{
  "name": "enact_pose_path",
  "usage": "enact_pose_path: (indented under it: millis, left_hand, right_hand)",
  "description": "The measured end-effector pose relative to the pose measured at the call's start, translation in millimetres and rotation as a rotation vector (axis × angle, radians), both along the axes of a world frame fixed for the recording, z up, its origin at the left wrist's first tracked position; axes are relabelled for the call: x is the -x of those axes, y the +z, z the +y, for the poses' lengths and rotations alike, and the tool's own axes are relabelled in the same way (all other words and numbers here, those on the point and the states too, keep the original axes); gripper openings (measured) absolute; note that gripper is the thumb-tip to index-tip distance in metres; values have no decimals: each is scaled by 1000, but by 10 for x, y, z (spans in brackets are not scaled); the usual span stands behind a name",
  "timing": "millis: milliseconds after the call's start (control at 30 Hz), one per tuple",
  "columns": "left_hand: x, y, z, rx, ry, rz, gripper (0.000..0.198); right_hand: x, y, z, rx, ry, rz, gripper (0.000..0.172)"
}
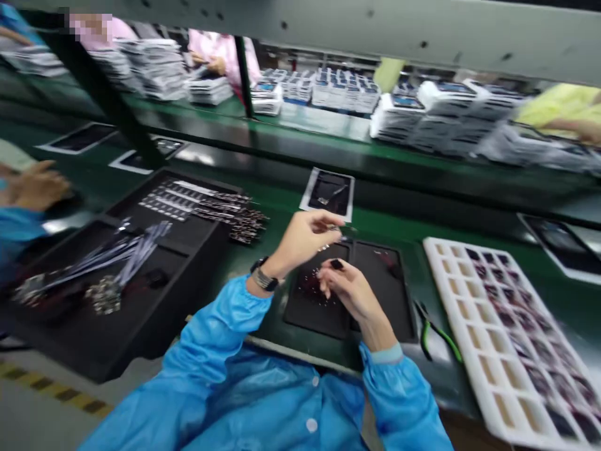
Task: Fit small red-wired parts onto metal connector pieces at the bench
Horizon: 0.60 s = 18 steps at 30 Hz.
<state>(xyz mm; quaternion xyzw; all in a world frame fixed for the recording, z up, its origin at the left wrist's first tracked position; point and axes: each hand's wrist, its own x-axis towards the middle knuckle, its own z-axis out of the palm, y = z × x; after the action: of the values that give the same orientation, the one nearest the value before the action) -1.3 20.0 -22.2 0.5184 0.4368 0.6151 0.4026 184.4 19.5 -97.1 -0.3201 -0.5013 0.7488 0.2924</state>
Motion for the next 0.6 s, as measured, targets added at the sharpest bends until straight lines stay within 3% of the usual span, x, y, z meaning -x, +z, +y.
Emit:
enact_pose_path:
  millis: [167,367,500,600]
  left_hand:
    - [188,-198,-17,34,60,-30,13]
    - [299,-541,-6,132,153,-24,30]
    - [274,-728,35,156,194,33,16]
    - [242,-788,72,95,221,75,15]
  right_hand:
    - [-23,38,97,19,21,24,39]
    - [-166,48,390,-85,-55,-105,40]
    - [-240,80,615,-124,-54,-177,41]
    - [-274,105,769,-141,-61,-199,41]
